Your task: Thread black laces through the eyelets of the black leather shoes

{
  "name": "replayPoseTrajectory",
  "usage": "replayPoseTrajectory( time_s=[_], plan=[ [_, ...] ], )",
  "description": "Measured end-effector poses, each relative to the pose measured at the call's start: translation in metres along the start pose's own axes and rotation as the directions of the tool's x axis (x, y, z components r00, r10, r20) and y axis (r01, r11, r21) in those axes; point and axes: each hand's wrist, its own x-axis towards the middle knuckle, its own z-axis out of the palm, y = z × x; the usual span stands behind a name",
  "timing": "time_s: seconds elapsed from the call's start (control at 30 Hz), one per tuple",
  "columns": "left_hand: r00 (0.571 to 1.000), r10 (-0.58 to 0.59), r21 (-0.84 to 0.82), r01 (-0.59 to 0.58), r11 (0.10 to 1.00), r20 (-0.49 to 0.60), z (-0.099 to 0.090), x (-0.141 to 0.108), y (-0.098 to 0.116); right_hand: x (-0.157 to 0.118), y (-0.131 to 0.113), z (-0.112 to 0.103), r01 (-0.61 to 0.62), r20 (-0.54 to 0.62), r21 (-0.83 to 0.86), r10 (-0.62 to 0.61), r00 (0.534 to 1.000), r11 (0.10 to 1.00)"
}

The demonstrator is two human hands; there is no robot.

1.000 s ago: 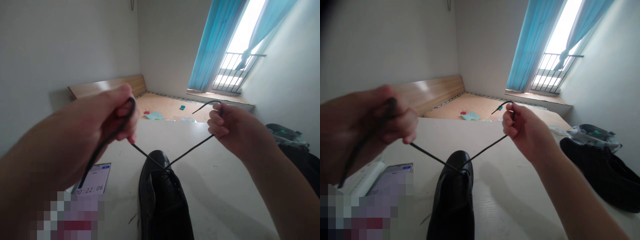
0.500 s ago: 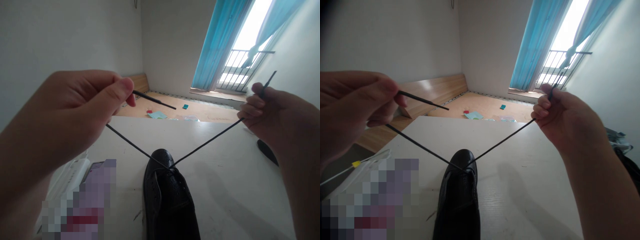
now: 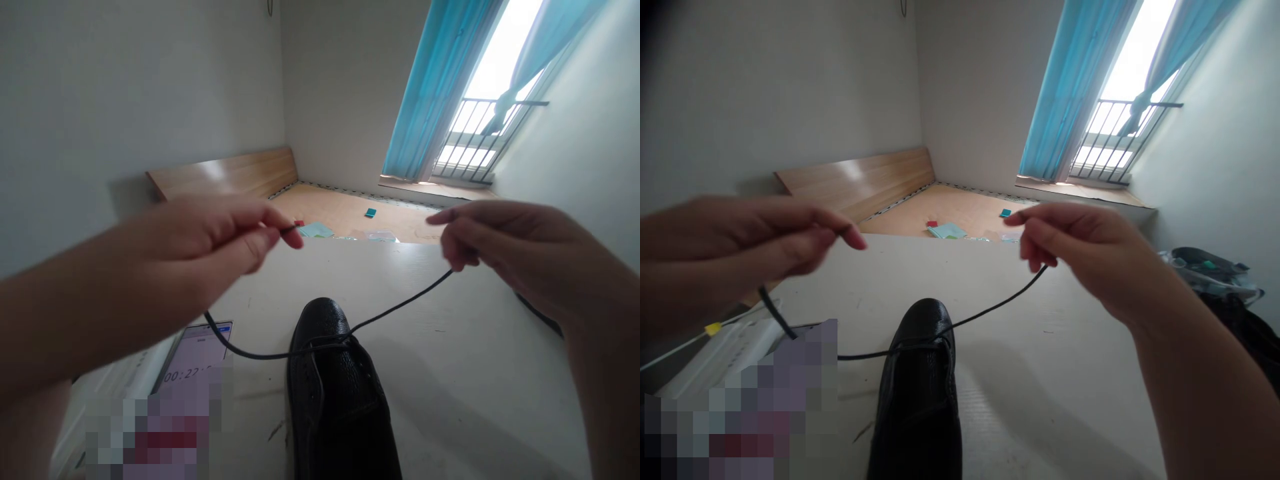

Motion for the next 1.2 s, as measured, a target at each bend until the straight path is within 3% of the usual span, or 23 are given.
replayPoseTrajectory(
  time_s=[0.03, 0.1, 0.2, 0.37, 0.57, 0.83, 1.13, 1.2],
  plan=[
    [0.992, 0.012, 0.093, -0.023, 0.995, 0.124, 0.006, -0.002, 0.006, -0.004, 0.002, 0.007, -0.035, 0.147, -0.048, 0.042, 0.988, 0.998],
    [0.939, 0.042, 0.214, -0.121, 0.969, 0.341, 0.018, -0.003, 0.015, -0.012, 0.007, 0.024, -0.110, 0.372, -0.080, 0.132, 0.919, 0.991],
    [0.863, 0.056, 0.272, -0.219, 0.937, 0.503, 0.034, -0.003, 0.018, -0.025, 0.016, 0.048, -0.201, 0.499, -0.151, 0.250, 0.830, 0.968],
    [0.833, 0.050, 0.366, -0.295, 0.883, 0.551, 0.058, -0.004, 0.016, -0.038, 0.026, 0.054, -0.257, 0.550, -0.256, 0.358, 0.754, 0.932],
    [0.842, 0.066, 0.367, -0.302, 0.880, 0.535, 0.081, -0.008, 0.017, -0.043, 0.039, 0.048, -0.331, 0.647, -0.316, 0.457, 0.610, 0.889],
    [0.861, 0.006, 0.359, -0.219, 0.907, 0.509, 0.097, -0.005, 0.020, -0.050, 0.048, 0.062, -0.493, 0.718, -0.157, 0.442, 0.538, 0.856],
    [0.855, 0.015, 0.373, -0.242, 0.896, 0.519, 0.099, -0.004, 0.023, -0.042, 0.065, 0.064, -0.500, 0.773, -0.018, 0.329, 0.542, 0.866],
    [0.857, 0.013, 0.390, -0.247, 0.887, 0.515, 0.097, -0.004, 0.024, -0.042, 0.064, 0.062, -0.451, 0.751, -0.020, 0.312, 0.582, 0.892]
  ],
)
